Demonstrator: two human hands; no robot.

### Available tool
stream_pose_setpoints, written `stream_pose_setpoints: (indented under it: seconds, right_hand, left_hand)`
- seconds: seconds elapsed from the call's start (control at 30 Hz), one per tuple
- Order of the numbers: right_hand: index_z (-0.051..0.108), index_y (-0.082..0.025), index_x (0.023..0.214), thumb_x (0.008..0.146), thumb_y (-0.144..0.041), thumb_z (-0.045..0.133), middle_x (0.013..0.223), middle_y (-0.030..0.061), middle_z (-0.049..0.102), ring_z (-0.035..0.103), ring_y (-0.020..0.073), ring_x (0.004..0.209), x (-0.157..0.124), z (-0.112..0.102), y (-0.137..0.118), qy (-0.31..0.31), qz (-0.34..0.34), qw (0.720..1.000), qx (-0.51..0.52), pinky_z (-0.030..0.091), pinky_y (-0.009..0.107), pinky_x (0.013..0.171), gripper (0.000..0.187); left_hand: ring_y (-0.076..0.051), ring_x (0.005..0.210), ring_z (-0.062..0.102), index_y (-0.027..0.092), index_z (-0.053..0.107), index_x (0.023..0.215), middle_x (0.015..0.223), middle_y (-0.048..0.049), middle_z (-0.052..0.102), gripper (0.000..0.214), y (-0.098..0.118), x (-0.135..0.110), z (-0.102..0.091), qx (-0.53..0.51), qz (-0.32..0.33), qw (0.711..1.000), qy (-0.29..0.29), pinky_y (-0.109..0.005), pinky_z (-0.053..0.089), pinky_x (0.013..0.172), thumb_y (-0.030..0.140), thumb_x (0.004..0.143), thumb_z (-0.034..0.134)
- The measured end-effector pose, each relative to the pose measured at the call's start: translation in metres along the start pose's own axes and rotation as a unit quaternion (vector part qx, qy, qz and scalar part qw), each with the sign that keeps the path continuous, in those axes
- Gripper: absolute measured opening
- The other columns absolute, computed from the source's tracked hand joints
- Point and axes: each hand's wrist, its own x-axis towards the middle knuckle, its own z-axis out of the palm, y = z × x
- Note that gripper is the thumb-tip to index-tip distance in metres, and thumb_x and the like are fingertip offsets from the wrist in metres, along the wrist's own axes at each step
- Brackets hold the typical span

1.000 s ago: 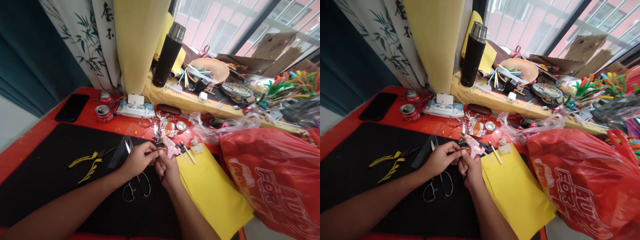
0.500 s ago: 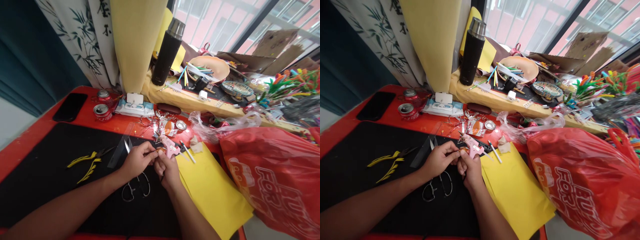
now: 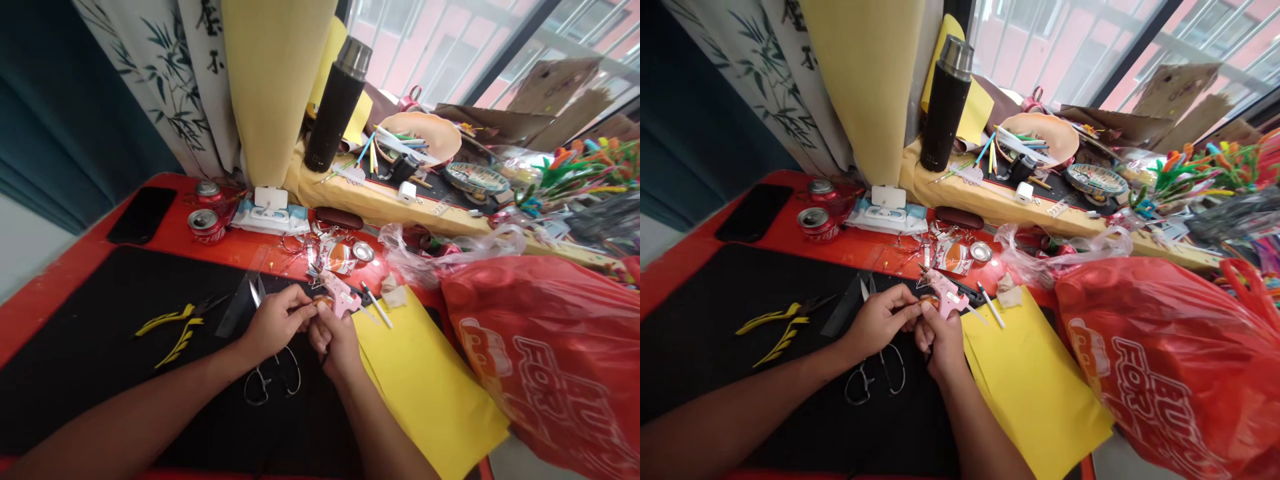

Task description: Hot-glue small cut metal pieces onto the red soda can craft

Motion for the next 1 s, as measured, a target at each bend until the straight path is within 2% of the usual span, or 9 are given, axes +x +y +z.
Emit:
stream_pose_setpoints:
  seconds: [0.2,0.37,0.57,0.6,0.67,0.73,0.8,0.9,1.0]
  right_hand:
    - [0.063,-0.019,0.072,0.083,-0.056,0.098,0.042,-0.0135,0.037,0.032,0.0045,0.032,-0.001,-0.0011,0.0027,0.003,-0.005,1.0,0.003,0.025,0.018,0.036,0.051]
    - [0.074,-0.017,0.096,0.083,-0.055,0.098,0.043,-0.0153,0.04,0.03,0.0047,0.032,-0.0009,-0.0012,0.0034,0.002,-0.004,1.0,0.011,0.025,0.017,0.035,0.047]
    - [0.074,-0.017,0.099,0.083,-0.056,0.098,0.043,-0.0157,0.039,0.03,0.0051,0.032,-0.0008,-0.0021,0.0053,0.0,-0.006,1.0,0.008,0.024,0.017,0.035,0.048]
    - [0.073,-0.017,0.097,0.084,-0.056,0.097,0.043,-0.0156,0.039,0.03,0.0052,0.032,-0.0009,-0.0024,0.0056,0.0,-0.007,1.0,0.005,0.024,0.017,0.035,0.048]
    - [0.069,-0.018,0.082,0.086,-0.057,0.095,0.042,-0.014,0.038,0.032,0.0051,0.032,-0.001,-0.0028,0.0059,-0.006,-0.012,1.0,-0.003,0.025,0.018,0.036,0.047]
    - [0.054,-0.021,0.062,0.088,-0.059,0.093,0.041,-0.0116,0.037,0.034,0.0048,0.033,-0.0009,-0.0031,0.0059,-0.019,-0.015,1.0,-0.011,0.026,0.019,0.037,0.06]
    - [0.051,-0.022,0.059,0.089,-0.058,0.093,0.041,-0.0112,0.037,0.034,0.0047,0.033,-0.0008,-0.0031,0.0055,-0.022,-0.014,1.0,-0.01,0.026,0.019,0.037,0.063]
    - [0.07,-0.019,0.083,0.086,-0.056,0.096,0.043,-0.014,0.039,0.031,0.0048,0.032,-0.0006,-0.003,0.0044,-0.008,-0.006,1.0,0.002,0.024,0.017,0.035,0.046]
    - [0.075,-0.017,0.092,0.085,-0.055,0.097,0.043,-0.0149,0.039,0.03,0.0048,0.033,-0.0008,-0.0028,0.0033,-0.006,-0.003,1.0,0.005,0.024,0.017,0.035,0.045]
  left_hand:
    - [-0.016,0.055,0.071,0.022,0.063,0.084,0.066,0.0017,0.073,0.026,-0.0006,-0.0008,0.0007,0.0,0.008,1.0,0.008,-0.024,0.056,0.053,0.043,0.092,0.076]
    - [-0.017,0.055,0.071,0.022,0.063,0.085,0.066,0.0015,0.073,0.026,-0.0012,-0.0014,0.0006,0.007,0.018,1.0,0.014,-0.024,0.056,0.054,0.043,0.093,0.076]
    - [-0.017,0.056,0.072,0.022,0.064,0.086,0.066,0.0013,0.073,0.026,-0.002,-0.0017,0.0009,0.005,0.023,1.0,0.016,-0.024,0.057,0.054,0.043,0.093,0.077]
    - [-0.017,0.056,0.072,0.022,0.064,0.086,0.066,0.0012,0.073,0.025,-0.002,-0.0017,0.0007,0.009,0.025,1.0,0.016,-0.024,0.056,0.054,0.043,0.093,0.077]
    - [-0.017,0.056,0.071,0.022,0.064,0.085,0.065,0.001,0.073,0.024,-0.0019,-0.0016,0.0002,0.016,0.031,0.999,0.015,-0.024,0.055,0.053,0.041,0.094,0.076]
    - [-0.017,0.055,0.071,0.022,0.064,0.085,0.065,0.0007,0.074,0.023,-0.0019,-0.0015,-0.0003,0.021,0.035,0.999,0.015,-0.024,0.055,0.053,0.04,0.094,0.075]
    - [-0.016,0.055,0.071,0.022,0.064,0.085,0.066,0.0007,0.074,0.023,-0.0021,-0.0015,-0.0005,0.023,0.036,0.999,0.017,-0.024,0.055,0.053,0.04,0.094,0.074]
    - [-0.016,0.055,0.071,0.022,0.064,0.084,0.066,0.0011,0.074,0.024,-0.0024,-0.0016,0.0,0.019,0.035,0.999,0.018,-0.023,0.055,0.053,0.041,0.094,0.074]
    - [-0.016,0.055,0.071,0.022,0.063,0.084,0.066,0.0013,0.074,0.026,-0.002,-0.0016,0.001,0.015,0.03,0.999,0.013,-0.023,0.055,0.053,0.043,0.095,0.074]
